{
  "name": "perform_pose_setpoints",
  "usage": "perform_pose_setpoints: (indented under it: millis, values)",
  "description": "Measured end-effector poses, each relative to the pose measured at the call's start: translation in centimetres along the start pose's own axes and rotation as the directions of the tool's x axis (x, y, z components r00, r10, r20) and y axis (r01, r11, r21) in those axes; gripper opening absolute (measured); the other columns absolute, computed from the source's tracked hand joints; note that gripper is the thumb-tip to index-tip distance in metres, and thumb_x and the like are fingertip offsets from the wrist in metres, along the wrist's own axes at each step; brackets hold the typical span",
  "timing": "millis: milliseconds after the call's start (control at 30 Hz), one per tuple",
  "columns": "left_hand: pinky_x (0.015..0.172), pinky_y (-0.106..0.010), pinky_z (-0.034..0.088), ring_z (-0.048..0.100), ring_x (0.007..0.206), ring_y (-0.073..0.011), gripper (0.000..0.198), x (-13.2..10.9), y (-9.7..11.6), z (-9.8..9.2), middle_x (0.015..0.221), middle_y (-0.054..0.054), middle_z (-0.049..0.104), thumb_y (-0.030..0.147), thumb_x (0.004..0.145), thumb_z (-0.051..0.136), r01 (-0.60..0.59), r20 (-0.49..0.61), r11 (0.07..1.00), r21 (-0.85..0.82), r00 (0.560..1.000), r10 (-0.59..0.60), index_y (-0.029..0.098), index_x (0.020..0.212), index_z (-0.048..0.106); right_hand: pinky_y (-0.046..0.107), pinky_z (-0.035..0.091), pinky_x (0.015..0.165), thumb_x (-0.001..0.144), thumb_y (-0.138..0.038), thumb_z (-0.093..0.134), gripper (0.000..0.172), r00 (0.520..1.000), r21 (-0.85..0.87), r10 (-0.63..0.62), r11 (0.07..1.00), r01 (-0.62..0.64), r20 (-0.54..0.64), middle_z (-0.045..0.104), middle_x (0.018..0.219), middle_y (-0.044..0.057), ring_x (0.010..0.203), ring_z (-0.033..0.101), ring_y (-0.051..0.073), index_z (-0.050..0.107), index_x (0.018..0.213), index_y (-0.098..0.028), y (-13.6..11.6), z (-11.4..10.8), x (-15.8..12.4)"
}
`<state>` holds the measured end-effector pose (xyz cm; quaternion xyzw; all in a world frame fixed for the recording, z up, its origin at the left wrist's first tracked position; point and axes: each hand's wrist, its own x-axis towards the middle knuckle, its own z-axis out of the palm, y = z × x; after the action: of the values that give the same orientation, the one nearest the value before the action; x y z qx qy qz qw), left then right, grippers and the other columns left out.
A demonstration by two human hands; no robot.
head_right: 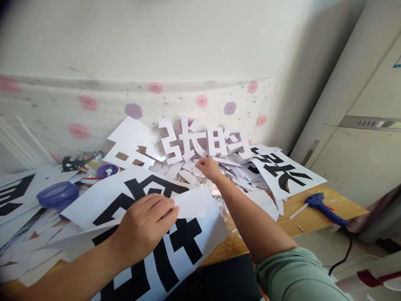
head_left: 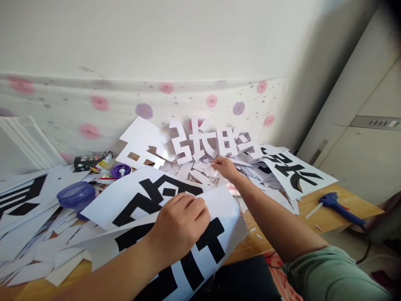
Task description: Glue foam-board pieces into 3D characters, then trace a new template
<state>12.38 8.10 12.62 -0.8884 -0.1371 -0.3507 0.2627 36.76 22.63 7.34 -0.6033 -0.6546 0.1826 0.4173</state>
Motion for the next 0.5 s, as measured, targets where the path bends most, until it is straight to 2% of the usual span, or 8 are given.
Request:
perform_pose_setpoints:
  millis: [167,267,367,500]
  values:
    - [0.063,-0.034,0.055,0.059,0.07,-0.0171,0.023,-0.1,1.3,-1.3,0.074,-0.004,0.063,-0.002,0.084,0.049,0.029,0.033,0.995,-0.097,0.999,-0.026,0.014,0.081,0.066,0.031,0.051,0.071,0.093,-0.037,0.061,0.025,0.997,-0.093,0.072,0.993,-0.074,-0.02,0.062,0.08,0.0,0.073,0.06,0.014,0.063,0.085,-0.014,0.3,0.0,0.2]
    - [0.063,-0.033,0.055,0.06,0.071,-0.0166,0.022,0.0,1.6,-2.5,0.075,-0.004,0.063,0.002,0.087,0.049,0.09,-0.003,0.983,-0.158,0.996,-0.091,0.015,0.085,0.066,0.034,0.054,0.075,0.095,-0.038,0.06,0.024,0.993,-0.139,0.112,0.984,-0.116,-0.03,0.065,0.092,0.003,0.08,0.063,0.015,0.064,0.096,-0.014,0.5,0.0,0.4]
    - [0.061,-0.031,0.055,0.061,0.069,-0.0155,0.021,0.1,1.2,-3.4,0.075,-0.003,0.063,0.005,0.089,0.049,0.142,-0.028,0.973,-0.184,0.988,-0.15,0.017,0.085,0.066,0.035,0.055,0.077,0.096,-0.037,0.06,0.026,0.988,-0.178,0.149,0.972,-0.152,-0.03,0.066,0.1,0.004,0.085,0.065,0.017,0.064,0.105,-0.014,0.8,0.0,0.5]
    - [0.052,-0.026,0.051,0.058,0.06,-0.0122,0.025,-0.1,-0.3,-4.5,0.074,-0.001,0.062,0.011,0.093,0.046,0.206,-0.005,0.96,-0.187,0.978,-0.211,0.021,0.08,0.065,0.037,0.056,0.08,0.096,-0.036,0.06,0.027,0.984,-0.218,0.176,0.96,-0.175,-0.015,0.065,0.107,0.006,0.091,0.065,0.018,0.063,0.111,-0.014,1.7,0.2,0.5]
